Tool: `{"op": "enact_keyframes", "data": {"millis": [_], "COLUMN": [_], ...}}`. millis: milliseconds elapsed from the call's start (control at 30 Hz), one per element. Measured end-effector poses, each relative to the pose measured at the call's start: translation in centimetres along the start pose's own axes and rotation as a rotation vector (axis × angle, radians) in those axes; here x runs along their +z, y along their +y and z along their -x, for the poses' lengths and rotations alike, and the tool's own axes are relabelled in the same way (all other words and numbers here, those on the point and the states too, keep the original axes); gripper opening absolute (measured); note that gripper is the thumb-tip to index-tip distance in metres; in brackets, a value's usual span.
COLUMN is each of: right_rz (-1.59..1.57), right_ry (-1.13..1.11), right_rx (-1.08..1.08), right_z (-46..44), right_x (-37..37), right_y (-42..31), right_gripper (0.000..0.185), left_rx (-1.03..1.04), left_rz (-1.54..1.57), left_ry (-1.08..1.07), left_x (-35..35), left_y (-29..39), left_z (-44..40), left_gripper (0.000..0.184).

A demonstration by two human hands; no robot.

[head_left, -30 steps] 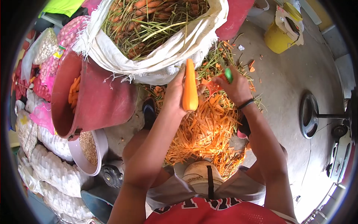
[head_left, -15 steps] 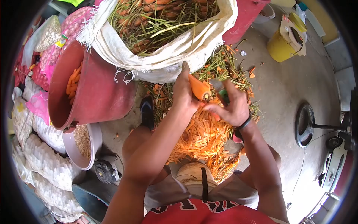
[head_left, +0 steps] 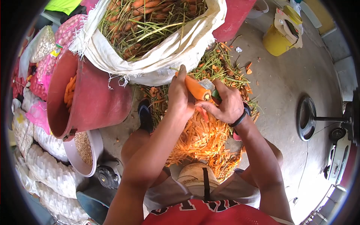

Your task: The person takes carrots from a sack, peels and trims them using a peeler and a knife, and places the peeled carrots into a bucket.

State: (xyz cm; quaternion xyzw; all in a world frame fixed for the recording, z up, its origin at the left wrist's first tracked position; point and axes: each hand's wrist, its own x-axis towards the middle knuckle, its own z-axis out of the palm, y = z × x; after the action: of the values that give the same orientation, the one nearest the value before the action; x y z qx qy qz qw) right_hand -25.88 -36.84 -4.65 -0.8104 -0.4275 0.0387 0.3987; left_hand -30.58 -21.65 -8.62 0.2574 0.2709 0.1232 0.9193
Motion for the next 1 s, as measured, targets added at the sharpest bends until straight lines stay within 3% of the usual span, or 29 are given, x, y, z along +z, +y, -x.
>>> {"op": "enact_keyframes", "data": {"millis": [467,567,600,667,733,800,867,967,1000], "right_rz": [-0.169,-0.355,-0.285,0.079,0.152,0.197,0.209,0.212,0.193], "right_ry": [0.229,0.352,0.33,0.283,0.235,0.158,0.054,0.121,0.161], "right_rx": [-0.136,-0.036,0.121,0.233,0.278,0.28,0.246,0.172,0.118], "right_z": [-0.5,-0.9,-1.0,-1.8,-2.1,-1.9,-1.3,-1.9,-2.1], "right_x": [-1.5,-2.6,-3.7,-5.7,-5.4,-4.5,-3.0,-1.6,-1.2], "right_y": [0.9,2.4,3.5,4.4,4.1,4.7,5.8,4.3,4.3], "right_gripper": [0.032,0.028,0.033,0.03,0.028,0.037,0.05,0.053,0.051], "left_rx": [-0.088,-0.071,-0.04,0.037,0.098,0.11,0.46,0.497,0.498], "left_rz": [-0.265,-0.259,-0.267,-0.256,-0.039,0.478,0.655,0.295,0.267], "left_ry": [-0.227,-0.29,-0.298,-0.363,-0.491,-0.796,-0.615,-0.734,-0.631], "left_x": [1.0,1.2,2.0,1.9,-0.6,-3.2,-1.5,-3.0,-3.2], "left_y": [5.1,6.2,7.2,9.5,13.8,18.3,20.6,19.8,18.6], "left_z": [2.4,3.4,4.5,5.1,5.5,5.3,8.3,7.4,6.7], "left_gripper": [0.03,0.026,0.025,0.022,0.027,0.041,0.058,0.073,0.081]}}
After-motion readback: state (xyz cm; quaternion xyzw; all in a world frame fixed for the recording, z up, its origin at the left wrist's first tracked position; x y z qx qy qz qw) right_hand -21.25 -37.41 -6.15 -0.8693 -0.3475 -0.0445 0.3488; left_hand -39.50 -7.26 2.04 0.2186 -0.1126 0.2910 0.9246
